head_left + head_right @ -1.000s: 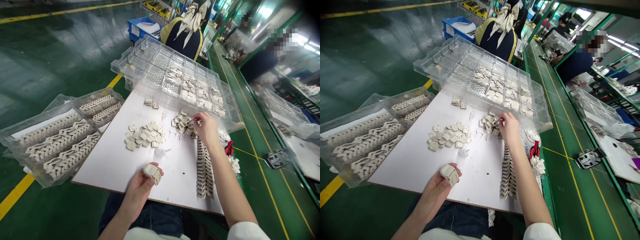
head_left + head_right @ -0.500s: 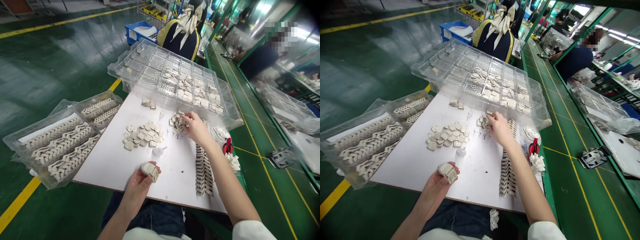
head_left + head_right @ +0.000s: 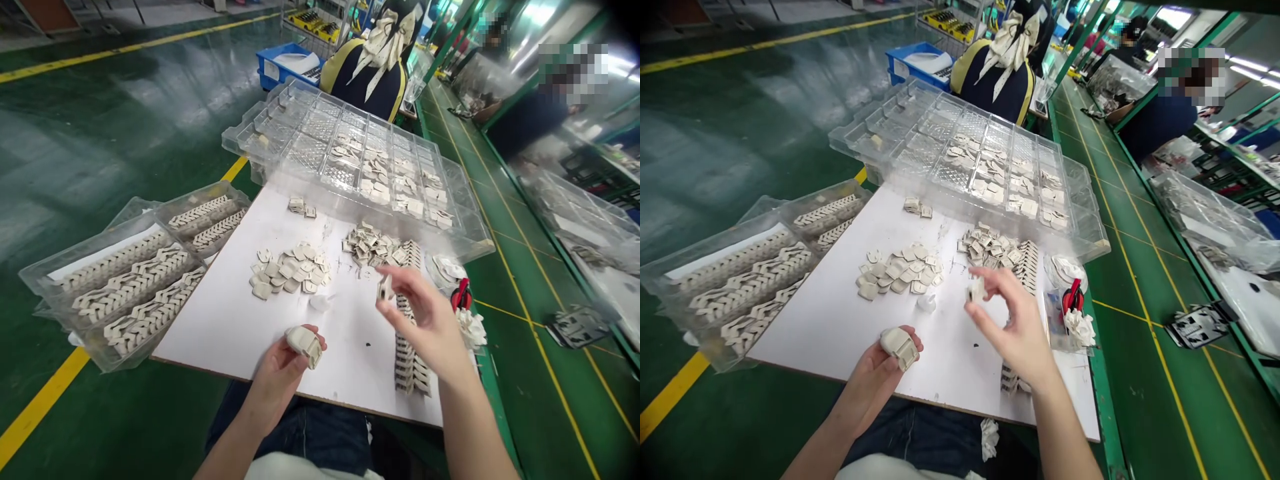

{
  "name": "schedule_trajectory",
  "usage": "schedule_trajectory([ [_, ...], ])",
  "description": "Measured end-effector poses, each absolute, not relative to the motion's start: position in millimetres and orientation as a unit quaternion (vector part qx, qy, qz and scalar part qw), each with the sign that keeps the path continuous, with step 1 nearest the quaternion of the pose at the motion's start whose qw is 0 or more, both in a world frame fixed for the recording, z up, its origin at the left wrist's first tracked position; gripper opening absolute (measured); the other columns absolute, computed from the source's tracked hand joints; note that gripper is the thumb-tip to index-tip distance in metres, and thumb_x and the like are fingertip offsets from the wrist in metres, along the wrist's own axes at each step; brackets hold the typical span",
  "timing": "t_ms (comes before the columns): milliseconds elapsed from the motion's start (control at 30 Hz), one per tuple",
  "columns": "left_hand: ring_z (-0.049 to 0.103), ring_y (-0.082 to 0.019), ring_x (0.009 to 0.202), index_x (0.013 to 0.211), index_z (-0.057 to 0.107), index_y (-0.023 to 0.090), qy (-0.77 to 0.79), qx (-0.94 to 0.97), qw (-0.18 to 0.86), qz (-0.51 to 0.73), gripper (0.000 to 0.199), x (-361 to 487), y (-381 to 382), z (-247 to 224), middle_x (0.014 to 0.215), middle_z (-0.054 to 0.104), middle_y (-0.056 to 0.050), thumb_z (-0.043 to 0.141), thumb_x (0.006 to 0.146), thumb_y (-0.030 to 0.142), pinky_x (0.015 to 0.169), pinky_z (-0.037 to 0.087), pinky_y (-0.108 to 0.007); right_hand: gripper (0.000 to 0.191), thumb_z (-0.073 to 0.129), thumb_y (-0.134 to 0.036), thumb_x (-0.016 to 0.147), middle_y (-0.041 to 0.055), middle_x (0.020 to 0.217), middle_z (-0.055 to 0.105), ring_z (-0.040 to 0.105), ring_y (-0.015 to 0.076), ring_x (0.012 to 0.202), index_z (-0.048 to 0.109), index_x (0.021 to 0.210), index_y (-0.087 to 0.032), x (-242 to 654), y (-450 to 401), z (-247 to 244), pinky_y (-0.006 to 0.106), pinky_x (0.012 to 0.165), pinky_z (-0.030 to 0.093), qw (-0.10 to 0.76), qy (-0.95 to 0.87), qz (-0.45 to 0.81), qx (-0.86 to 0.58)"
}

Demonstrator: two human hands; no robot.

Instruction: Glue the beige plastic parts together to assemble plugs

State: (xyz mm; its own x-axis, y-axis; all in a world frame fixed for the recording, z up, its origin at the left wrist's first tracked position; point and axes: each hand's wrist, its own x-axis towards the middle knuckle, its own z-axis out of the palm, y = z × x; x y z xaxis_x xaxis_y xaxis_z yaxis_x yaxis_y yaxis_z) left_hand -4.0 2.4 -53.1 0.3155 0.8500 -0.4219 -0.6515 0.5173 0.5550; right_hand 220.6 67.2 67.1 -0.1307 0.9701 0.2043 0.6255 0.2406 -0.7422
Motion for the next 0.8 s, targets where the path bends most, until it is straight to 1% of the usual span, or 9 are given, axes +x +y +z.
schedule_trajectory([
  [67,0.064,-0.027,0.103,0.109,0.078,0.023,0.345,0.162,0.798,0.467,0.049,-5.1,2.1,-49.5,0.100,0.075,-0.010,0.091,0.069,0.049,0.098,0.045,-0.042,0.029,0.073,-0.038,0.090,0.0019,0.088,0.058,0.058,0.0202,0.086,0.068,0.118,-0.030,206.6,41.7,60.3,0.034,0.081,0.050,0.365,-0.669,0.302,-0.572],
  [133,0.064,-0.027,0.100,0.104,0.079,0.022,0.354,0.199,0.789,0.462,0.048,-6.9,-0.5,-41.0,0.098,0.074,-0.011,0.091,0.068,0.051,0.090,0.048,-0.039,0.028,0.077,-0.040,0.086,0.0016,0.087,0.062,0.060,0.0191,0.083,0.067,0.110,-0.028,192.0,23.7,48.5,0.032,0.076,0.050,0.406,-0.594,0.396,-0.571],
  [233,0.062,-0.030,0.103,0.097,0.081,0.022,0.387,0.286,0.741,0.468,0.042,-11.4,-9.1,-24.5,0.111,0.072,-0.013,0.091,0.067,0.049,0.084,0.048,-0.035,0.031,0.080,-0.043,0.083,-0.0017,0.077,0.064,0.059,0.0151,0.067,0.057,0.091,-0.025,170.5,10.5,29.6,0.029,0.065,0.048,0.483,-0.417,0.545,-0.544],
  [333,0.059,-0.035,0.115,0.094,0.084,0.025,0.416,0.391,0.681,0.459,0.032,-15.8,-18.4,-13.1,0.137,0.064,-0.014,0.091,0.068,0.040,0.095,0.048,-0.039,0.042,0.082,-0.052,0.078,-0.0033,0.067,0.059,0.053,0.0133,0.058,0.051,0.077,-0.024,152.9,6.9,16.9,0.027,0.057,0.043,0.512,-0.307,0.611,-0.520],
  [433,0.054,-0.040,0.129,0.098,0.085,0.029,0.399,0.491,0.648,0.424,0.027,-15.3,-22.6,-10.3,0.150,0.058,-0.012,0.089,0.071,0.030,0.111,0.040,-0.045,0.045,0.081,-0.061,0.075,0.0004,0.073,0.060,0.051,0.0139,0.065,0.060,0.070,-0.021,141.3,5.1,11.6,0.028,0.061,0.044,0.511,-0.284,0.621,-0.521],
  [533,0.046,-0.043,0.142,0.100,0.085,0.032,0.389,0.522,0.634,0.418,0.028,-10.0,-22.4,-11.8,0.155,0.054,-0.011,0.088,0.073,0.029,0.119,0.033,-0.050,0.046,0.074,-0.064,0.081,0.0007,0.074,0.057,0.049,0.0151,0.070,0.066,0.068,-0.021,134.8,2.1,10.7,0.028,0.066,0.045,0.503,-0.260,0.632,-0.530],
  [633,0.037,-0.044,0.149,0.102,0.085,0.032,0.404,0.508,0.627,0.430,0.028,-6.4,-21.5,-13.5,0.160,0.049,-0.010,0.087,0.075,0.032,0.123,0.030,-0.052,0.044,0.071,-0.064,0.084,0.0006,0.076,0.058,0.047,0.0145,0.068,0.072,0.076,-0.021,130.4,-0.9,11.6,0.027,0.065,0.043,0.482,-0.239,0.655,-0.530],
  [733,0.035,-0.042,0.152,0.105,0.084,0.032,0.392,0.513,0.636,0.423,0.029,-8.3,-20.4,-16.6,0.161,0.046,-0.009,0.086,0.076,0.030,0.124,0.031,-0.053,0.048,0.073,-0.068,0.080,0.0009,0.073,0.060,0.048,0.0145,0.067,0.077,0.080,-0.020,125.1,-3.0,12.9,0.026,0.062,0.043,0.452,-0.216,0.686,-0.528],
  [800,0.032,-0.041,0.154,0.107,0.083,0.033,0.377,0.530,0.629,0.427,0.032,-11.9,-19.3,-19.3,0.159,0.049,-0.009,0.086,0.076,0.028,0.124,0.030,-0.052,0.051,0.075,-0.070,0.076,0.0025,0.074,0.065,0.055,0.0163,0.070,0.077,0.078,-0.019,122.4,-4.7,13.1,0.028,0.067,0.048,0.431,-0.196,0.712,-0.519],
])
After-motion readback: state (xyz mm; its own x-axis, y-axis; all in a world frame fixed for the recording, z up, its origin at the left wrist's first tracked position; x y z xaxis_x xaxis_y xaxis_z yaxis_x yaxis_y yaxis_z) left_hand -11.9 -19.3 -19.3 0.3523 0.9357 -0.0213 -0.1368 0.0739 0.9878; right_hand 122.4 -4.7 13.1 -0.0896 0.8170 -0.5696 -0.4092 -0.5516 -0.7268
